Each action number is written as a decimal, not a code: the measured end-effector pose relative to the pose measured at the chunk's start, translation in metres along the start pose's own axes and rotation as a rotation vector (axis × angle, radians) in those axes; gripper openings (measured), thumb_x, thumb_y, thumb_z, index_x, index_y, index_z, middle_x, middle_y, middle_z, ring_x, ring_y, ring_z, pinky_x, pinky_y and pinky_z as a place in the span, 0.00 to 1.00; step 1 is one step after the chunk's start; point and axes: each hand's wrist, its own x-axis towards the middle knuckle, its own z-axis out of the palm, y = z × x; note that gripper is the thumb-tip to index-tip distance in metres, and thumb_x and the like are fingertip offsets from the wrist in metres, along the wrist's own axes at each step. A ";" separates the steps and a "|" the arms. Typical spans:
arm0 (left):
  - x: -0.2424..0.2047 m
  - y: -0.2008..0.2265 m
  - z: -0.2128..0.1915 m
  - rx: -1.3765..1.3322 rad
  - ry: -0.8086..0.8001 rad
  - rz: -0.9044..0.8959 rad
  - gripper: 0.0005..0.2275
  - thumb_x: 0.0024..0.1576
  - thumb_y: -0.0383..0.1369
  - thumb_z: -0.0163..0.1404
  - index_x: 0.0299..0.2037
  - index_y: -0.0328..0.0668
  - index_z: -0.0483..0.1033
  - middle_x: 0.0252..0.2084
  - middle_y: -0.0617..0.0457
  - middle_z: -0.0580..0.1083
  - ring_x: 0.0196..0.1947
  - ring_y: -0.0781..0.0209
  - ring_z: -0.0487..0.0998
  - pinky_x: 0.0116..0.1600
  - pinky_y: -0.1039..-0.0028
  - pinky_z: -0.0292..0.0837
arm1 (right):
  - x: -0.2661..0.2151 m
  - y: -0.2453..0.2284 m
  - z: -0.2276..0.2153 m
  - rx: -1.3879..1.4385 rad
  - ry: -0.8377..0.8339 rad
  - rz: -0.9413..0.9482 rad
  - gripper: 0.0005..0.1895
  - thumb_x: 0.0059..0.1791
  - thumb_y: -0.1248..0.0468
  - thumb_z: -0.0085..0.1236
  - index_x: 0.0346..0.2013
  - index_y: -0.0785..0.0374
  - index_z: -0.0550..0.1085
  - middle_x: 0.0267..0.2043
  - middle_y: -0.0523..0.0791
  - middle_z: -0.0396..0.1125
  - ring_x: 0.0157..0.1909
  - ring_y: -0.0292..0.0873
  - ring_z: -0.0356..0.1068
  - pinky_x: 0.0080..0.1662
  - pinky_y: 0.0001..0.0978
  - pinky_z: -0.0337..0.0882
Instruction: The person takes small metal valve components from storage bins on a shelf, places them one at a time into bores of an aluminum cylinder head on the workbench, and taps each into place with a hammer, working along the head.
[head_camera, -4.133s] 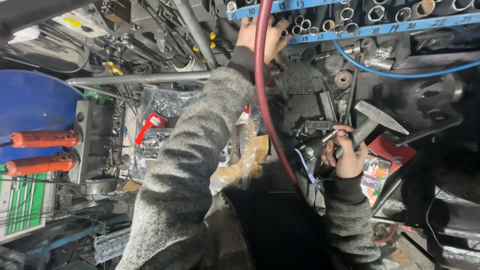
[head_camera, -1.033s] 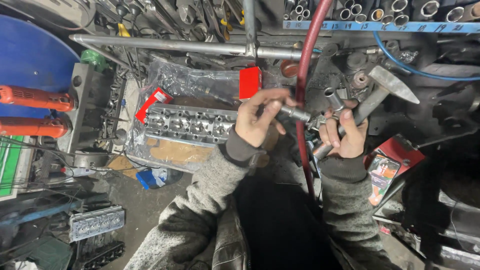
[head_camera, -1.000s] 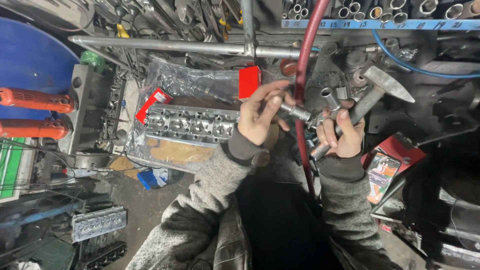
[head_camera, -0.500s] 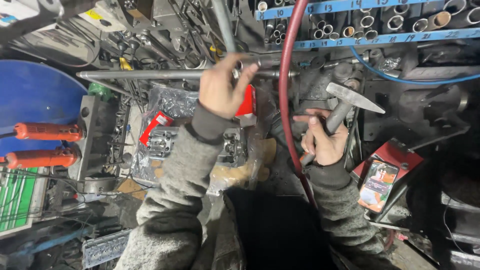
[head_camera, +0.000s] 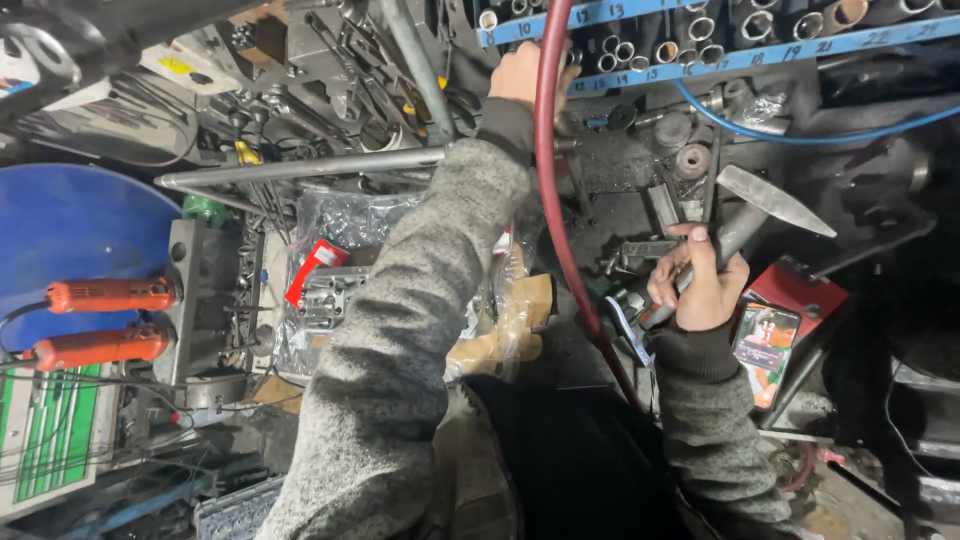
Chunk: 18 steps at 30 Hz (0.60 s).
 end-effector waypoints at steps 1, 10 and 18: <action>0.004 0.000 -0.001 -0.011 -0.035 -0.018 0.18 0.52 0.46 0.59 0.51 0.54 0.78 0.33 0.36 0.77 0.32 0.34 0.81 0.35 0.49 0.77 | 0.002 -0.003 -0.001 0.000 -0.009 -0.002 0.18 0.59 0.55 0.50 0.47 0.72 0.70 0.22 0.48 0.62 0.16 0.35 0.53 0.22 0.30 0.55; -0.201 0.047 -0.113 -0.786 0.432 -0.480 0.10 0.66 0.36 0.52 0.45 0.36 0.76 0.28 0.49 0.70 0.23 0.60 0.68 0.29 0.68 0.63 | -0.047 0.032 0.009 -0.079 -0.180 0.071 0.17 0.58 0.57 0.49 0.44 0.72 0.71 0.19 0.48 0.62 0.14 0.36 0.54 0.21 0.31 0.56; -0.307 0.076 -0.151 -1.533 0.834 -0.552 0.09 0.70 0.37 0.39 0.49 0.39 0.65 0.32 0.56 0.62 0.29 0.69 0.59 0.35 0.76 0.56 | -0.126 0.140 0.096 -0.058 -0.366 0.469 0.11 0.57 0.68 0.56 0.47 0.74 0.68 0.28 0.40 0.64 0.18 0.33 0.56 0.22 0.30 0.58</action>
